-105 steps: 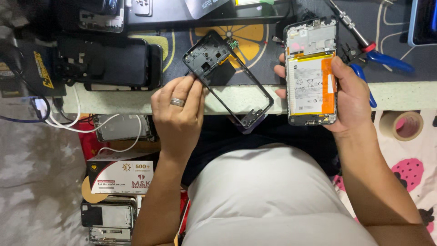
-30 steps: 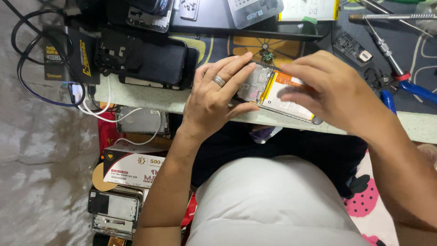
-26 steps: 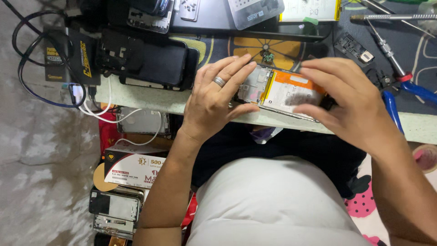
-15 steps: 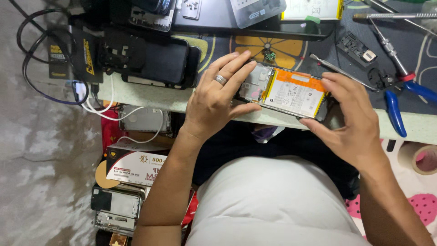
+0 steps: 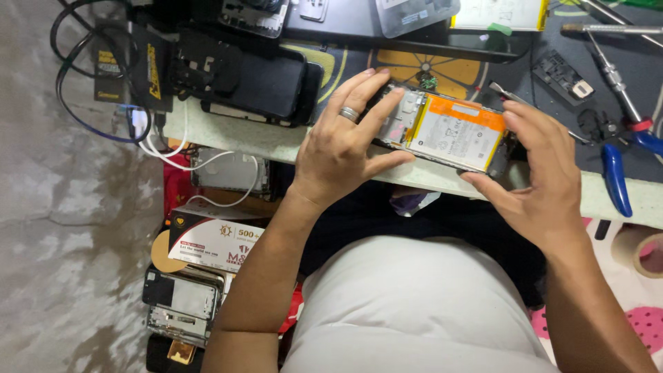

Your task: The person disassembles a smartphone by removing screws and prying open the casing. They separate the screen from the body, inspect internal components, and use a screwdriver and tweezers to manipulate connectors and parts. The phone remains partially disassembled at the end.

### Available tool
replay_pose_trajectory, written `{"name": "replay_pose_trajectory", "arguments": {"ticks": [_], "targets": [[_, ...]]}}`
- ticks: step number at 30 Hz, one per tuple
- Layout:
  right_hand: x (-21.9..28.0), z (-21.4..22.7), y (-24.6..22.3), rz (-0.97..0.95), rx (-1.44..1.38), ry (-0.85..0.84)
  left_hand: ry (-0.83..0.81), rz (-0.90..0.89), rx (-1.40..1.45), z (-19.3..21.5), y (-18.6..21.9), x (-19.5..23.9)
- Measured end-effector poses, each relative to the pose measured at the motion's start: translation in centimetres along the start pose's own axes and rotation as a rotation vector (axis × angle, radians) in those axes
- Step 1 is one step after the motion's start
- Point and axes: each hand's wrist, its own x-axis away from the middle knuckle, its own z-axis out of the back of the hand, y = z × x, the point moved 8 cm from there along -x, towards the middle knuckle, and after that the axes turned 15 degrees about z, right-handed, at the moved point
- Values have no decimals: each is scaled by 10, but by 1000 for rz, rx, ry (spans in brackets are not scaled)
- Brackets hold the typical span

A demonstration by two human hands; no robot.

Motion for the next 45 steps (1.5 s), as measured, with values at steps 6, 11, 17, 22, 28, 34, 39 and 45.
{"name": "replay_pose_trajectory", "arguments": {"ticks": [6, 11, 17, 22, 28, 34, 39, 45], "targets": [[9, -1, 5, 47, 15, 35, -1, -5, 3, -1, 2, -2], [11, 0, 9, -6, -3, 47, 20, 18, 25, -1, 0, -1], [7, 1, 9, -34, 25, 17, 33, 31, 12, -4, -3, -1], [6, 5, 10, -72, -43, 37, 53, 29, 19, -4, -2, -1], [14, 27, 9, -95, 22, 89, 38, 31, 23, 0, 0, -1], [20, 15, -8, 26, 281, -59, 27, 37, 18, 2, 2, -4], [22, 13, -9, 36, 374, -42, 11, 42, 41, 2, 2, -5], [29, 10, 5, -19, 261, -8, 6, 48, 32, 1, 3, -5]]}}
